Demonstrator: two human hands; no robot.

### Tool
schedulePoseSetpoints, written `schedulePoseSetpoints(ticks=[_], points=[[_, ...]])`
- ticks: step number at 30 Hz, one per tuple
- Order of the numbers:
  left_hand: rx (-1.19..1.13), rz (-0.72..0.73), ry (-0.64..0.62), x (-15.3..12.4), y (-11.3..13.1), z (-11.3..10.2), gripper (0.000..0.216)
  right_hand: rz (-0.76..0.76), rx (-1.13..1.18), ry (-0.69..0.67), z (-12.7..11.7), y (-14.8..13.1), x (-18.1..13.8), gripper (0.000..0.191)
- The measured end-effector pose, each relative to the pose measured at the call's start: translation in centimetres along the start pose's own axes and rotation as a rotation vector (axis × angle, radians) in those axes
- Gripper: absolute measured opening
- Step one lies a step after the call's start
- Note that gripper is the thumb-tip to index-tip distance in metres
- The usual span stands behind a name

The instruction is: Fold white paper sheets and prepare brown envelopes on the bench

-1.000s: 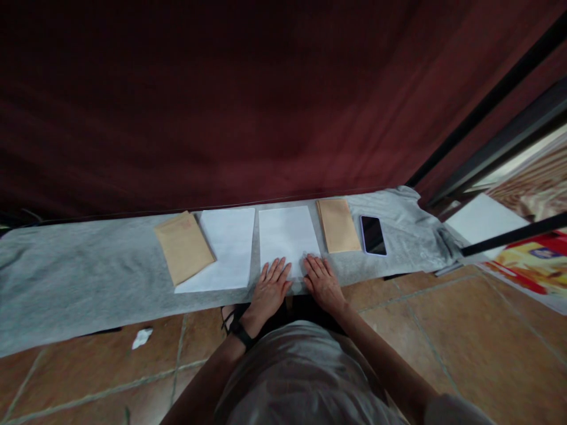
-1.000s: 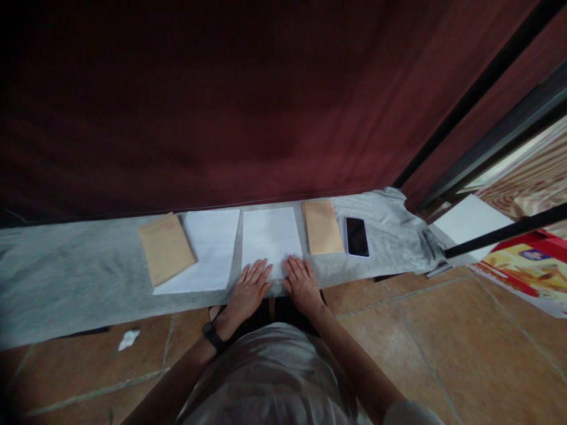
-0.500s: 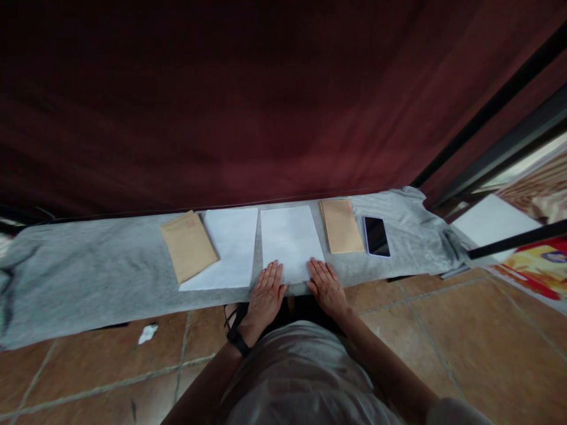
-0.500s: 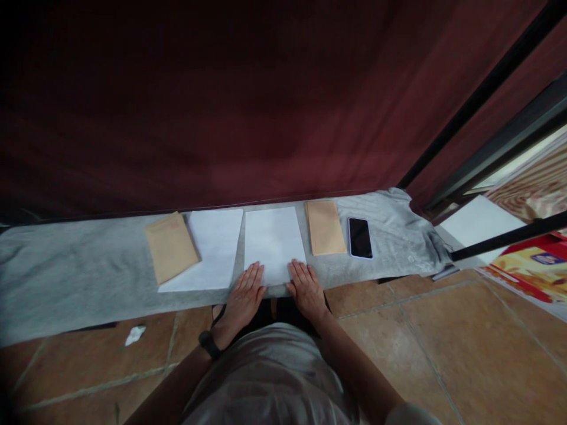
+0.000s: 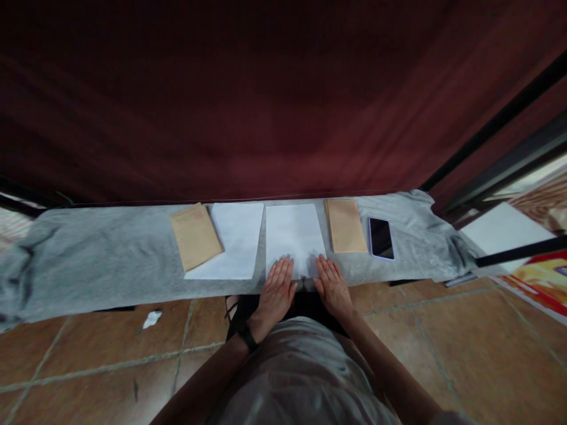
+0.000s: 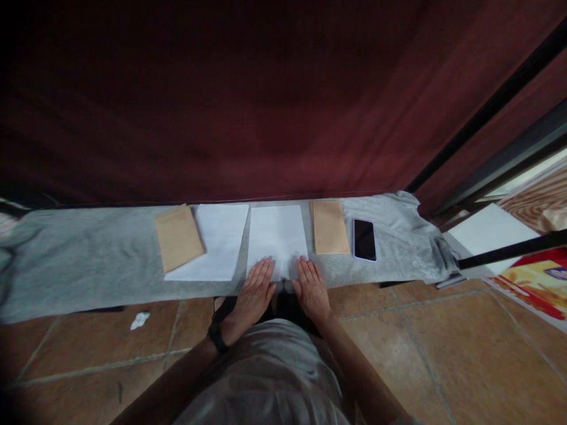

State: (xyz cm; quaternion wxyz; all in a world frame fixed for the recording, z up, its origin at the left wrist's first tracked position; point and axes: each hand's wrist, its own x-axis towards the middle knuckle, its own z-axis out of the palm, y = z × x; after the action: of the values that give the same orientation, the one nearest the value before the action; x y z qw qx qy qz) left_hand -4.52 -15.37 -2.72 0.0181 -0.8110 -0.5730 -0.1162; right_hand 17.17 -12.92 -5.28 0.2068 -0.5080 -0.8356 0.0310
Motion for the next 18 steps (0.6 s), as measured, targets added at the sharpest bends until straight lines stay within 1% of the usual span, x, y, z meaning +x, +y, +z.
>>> schedulePoseSetpoints(ticks=[3,5,7,11,13,15,18], points=[[-0.024,0.034,-0.036,1.5,1.6,1.0,0.06,-0.058,0.023,-0.039,0.6,-1.4,1.0,0.055],[-0.024,0.034,-0.06,1.6,1.6,1.3,0.06,-0.061,0.01,-0.052,0.8,-1.5,1.0,0.055],[-0.02,0.032,-0.077,1.1,0.8,1.3,0.061,-0.048,-0.012,-0.057,0.7,-1.0,0.6,0.056],[-0.017,0.012,-0.085,-0.7,-1.5,0.5,0.063,-0.026,-0.055,-0.053,0.3,0.5,-0.6,0.058],[-0.018,-0.016,-0.081,-1.0,-2.0,0.1,0.06,-0.038,-0.069,-0.06,0.2,0.9,-0.9,0.06],[-0.022,-0.051,-0.062,-0.4,-1.9,0.0,0.058,-0.049,-0.078,-0.063,0.3,1.1,-1.0,0.06],[-0.039,-0.069,-0.022,2.1,-0.7,0.5,0.058,-0.044,-0.086,-0.047,0.5,1.2,-1.1,0.061]])
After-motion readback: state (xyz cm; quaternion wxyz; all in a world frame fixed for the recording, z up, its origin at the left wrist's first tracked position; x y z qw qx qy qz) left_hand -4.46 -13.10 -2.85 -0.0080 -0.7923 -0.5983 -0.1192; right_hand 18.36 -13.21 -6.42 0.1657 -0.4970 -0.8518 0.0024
